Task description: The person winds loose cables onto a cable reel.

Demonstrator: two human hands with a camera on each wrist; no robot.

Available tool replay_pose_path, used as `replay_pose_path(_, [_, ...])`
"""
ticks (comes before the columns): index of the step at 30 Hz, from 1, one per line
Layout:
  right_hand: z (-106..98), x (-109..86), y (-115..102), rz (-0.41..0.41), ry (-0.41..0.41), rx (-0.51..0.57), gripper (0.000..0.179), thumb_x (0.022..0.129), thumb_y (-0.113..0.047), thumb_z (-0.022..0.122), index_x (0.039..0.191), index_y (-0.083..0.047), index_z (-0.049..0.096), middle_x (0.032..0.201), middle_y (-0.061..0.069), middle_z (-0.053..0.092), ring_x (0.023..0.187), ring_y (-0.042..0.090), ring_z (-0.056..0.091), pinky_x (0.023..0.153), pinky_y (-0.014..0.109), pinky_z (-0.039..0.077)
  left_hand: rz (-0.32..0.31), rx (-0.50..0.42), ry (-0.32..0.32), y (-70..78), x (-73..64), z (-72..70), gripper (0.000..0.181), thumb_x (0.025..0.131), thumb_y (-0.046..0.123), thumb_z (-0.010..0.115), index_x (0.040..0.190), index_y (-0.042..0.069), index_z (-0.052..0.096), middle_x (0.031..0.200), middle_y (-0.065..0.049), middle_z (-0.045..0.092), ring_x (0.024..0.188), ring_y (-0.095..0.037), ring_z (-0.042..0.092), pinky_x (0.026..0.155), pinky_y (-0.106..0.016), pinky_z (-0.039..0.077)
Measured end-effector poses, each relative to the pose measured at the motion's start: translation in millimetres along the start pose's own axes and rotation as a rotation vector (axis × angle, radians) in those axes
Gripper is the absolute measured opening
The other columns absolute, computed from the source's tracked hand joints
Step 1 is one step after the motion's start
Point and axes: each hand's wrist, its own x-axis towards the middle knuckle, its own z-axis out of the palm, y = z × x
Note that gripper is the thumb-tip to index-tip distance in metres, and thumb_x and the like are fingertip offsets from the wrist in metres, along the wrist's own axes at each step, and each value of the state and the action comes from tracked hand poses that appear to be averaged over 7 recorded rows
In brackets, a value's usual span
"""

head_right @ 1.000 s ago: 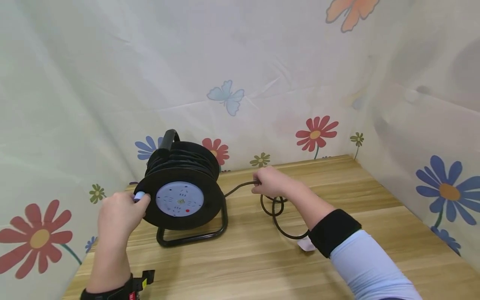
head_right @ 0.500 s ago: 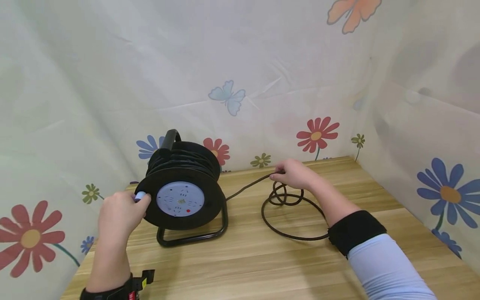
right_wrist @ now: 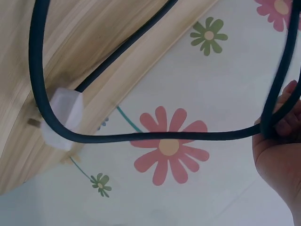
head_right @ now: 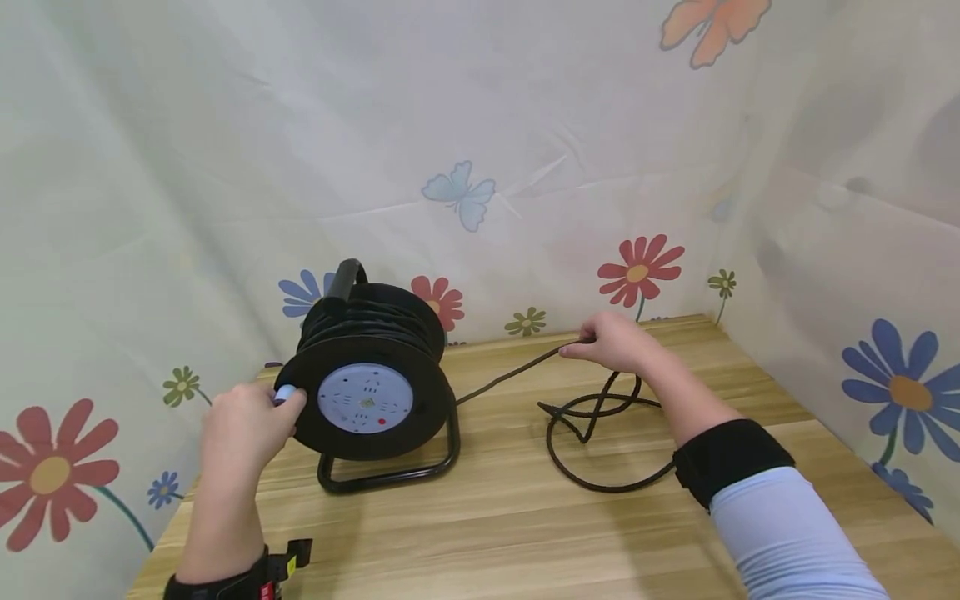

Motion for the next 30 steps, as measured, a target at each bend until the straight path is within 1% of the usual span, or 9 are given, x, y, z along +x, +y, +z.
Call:
replay_pose_path(4, [-6.6,-4.8,6.1,0.044,0.027,-0.03,0.045,0.084,-0.054,0.066,0.066,-0.014,0.055,0.054,-0.005,0.036,0.049,0.013,0.032,0.049,0.031,0.031,0.004,0.003,0.01,1.8,1.0,-0.3,0.046,0.087,0.034,0.054,0.051,0.009,0.044,0.05,-0.002,0.034,0.044,-0.021,0.039,0.037,-0.029,0.026])
replay_pose_path(7, [-9.1,-7.3,10.6,0.06,0.046,-0.055,0.046,0.083,-0.056,0.067,0.065,-0.015,0.053,0.054,-0.006,0.035,0.05,0.013,0.032,0.049,0.031,0.03,0.003,0.001,0.014,2.0,1.7,-0.8,0.046,0.087,0.034,0.055,0.051,0.008,0.043,0.049,-0.002,0.033,0.044,-0.021,0.038,0.037,-0.029,0.026])
replay_pose_path(12, [-10.8,-10.3,19.5,0.018,0.065,-0.105,0.049,0.082,-0.055,0.067,0.061,-0.016,0.047,0.052,-0.007,0.03,0.048,0.012,0.027,0.048,0.03,0.027,0.006,-0.006,0.012,0.1,1.6,0.2,0.047,0.088,0.034,0.055,0.05,0.008,0.042,0.048,-0.001,0.032,0.043,-0.02,0.037,0.038,-0.029,0.026])
replay_pose_path(15, [-12.1,-11.7,26.7,-0.002,0.057,-0.116,0.047,0.084,-0.054,0.066,0.064,-0.015,0.05,0.054,-0.006,0.035,0.049,0.013,0.032,0.049,0.031,0.03,0.006,-0.007,0.016,-0.9,1.1,1.5,0.047,0.088,0.034,0.055,0.05,0.008,0.042,0.047,-0.002,0.033,0.043,-0.02,0.038,0.038,-0.03,0.027])
replay_pose_path(17, [-13.5,-12.9,32.1,-0.001,0.049,-0.113,0.044,0.085,-0.053,0.066,0.067,-0.014,0.053,0.056,-0.004,0.04,0.051,0.014,0.037,0.051,0.032,0.033,0.007,-0.008,0.02,-1.5,0.7,2.2,0.047,0.088,0.034,0.056,0.05,0.008,0.042,0.047,-0.002,0.033,0.042,-0.02,0.038,0.038,-0.03,0.027])
replay_pose_path(21, [-17.1,-15.4,41.8,0.0,0.052,-0.091,0.042,0.088,-0.048,0.065,0.071,-0.012,0.052,0.059,-0.001,0.042,0.053,0.016,0.039,0.052,0.033,0.034,0.007,-0.01,0.022,-1.7,0.7,3.2,0.047,0.087,0.033,0.055,0.05,0.008,0.042,0.047,-0.002,0.033,0.042,-0.02,0.038,0.038,-0.03,0.027])
replay_pose_path(25, [-17.9,-16.1,45.3,-0.019,0.118,-0.106,0.043,0.09,-0.048,0.061,0.07,-0.013,0.048,0.058,-0.001,0.039,0.051,0.016,0.036,0.051,0.033,0.032,0.007,-0.008,0.022,-1.4,1.3,3.6,0.047,0.087,0.033,0.055,0.05,0.008,0.042,0.047,-0.002,0.032,0.042,-0.02,0.037,0.038,-0.03,0.027])
replay_pose_path(27, [-17.5,-15.8,44.3,-0.018,0.165,-0.127,0.043,0.089,-0.05,0.061,0.069,-0.013,0.05,0.057,-0.001,0.041,0.051,0.017,0.038,0.05,0.033,0.033,0.004,-0.009,0.022,-1.4,1.6,3.5,0.047,0.087,0.033,0.055,0.05,0.008,0.042,0.047,-0.002,0.032,0.041,-0.02,0.037,0.038,-0.03,0.027])
replay_pose_path(30, [-17.1,-15.6,42.1,0.008,0.22,-0.183,0.042,0.088,-0.052,0.062,0.071,-0.014,0.055,0.059,-0.001,0.046,0.053,0.018,0.042,0.049,0.033,0.034,-0.003,-0.011,0.02,-1.5,1.9,3.2,0.047,0.088,0.033,0.055,0.05,0.008,0.042,0.047,-0.001,0.032,0.041,-0.02,0.037,0.038,-0.03,0.027])
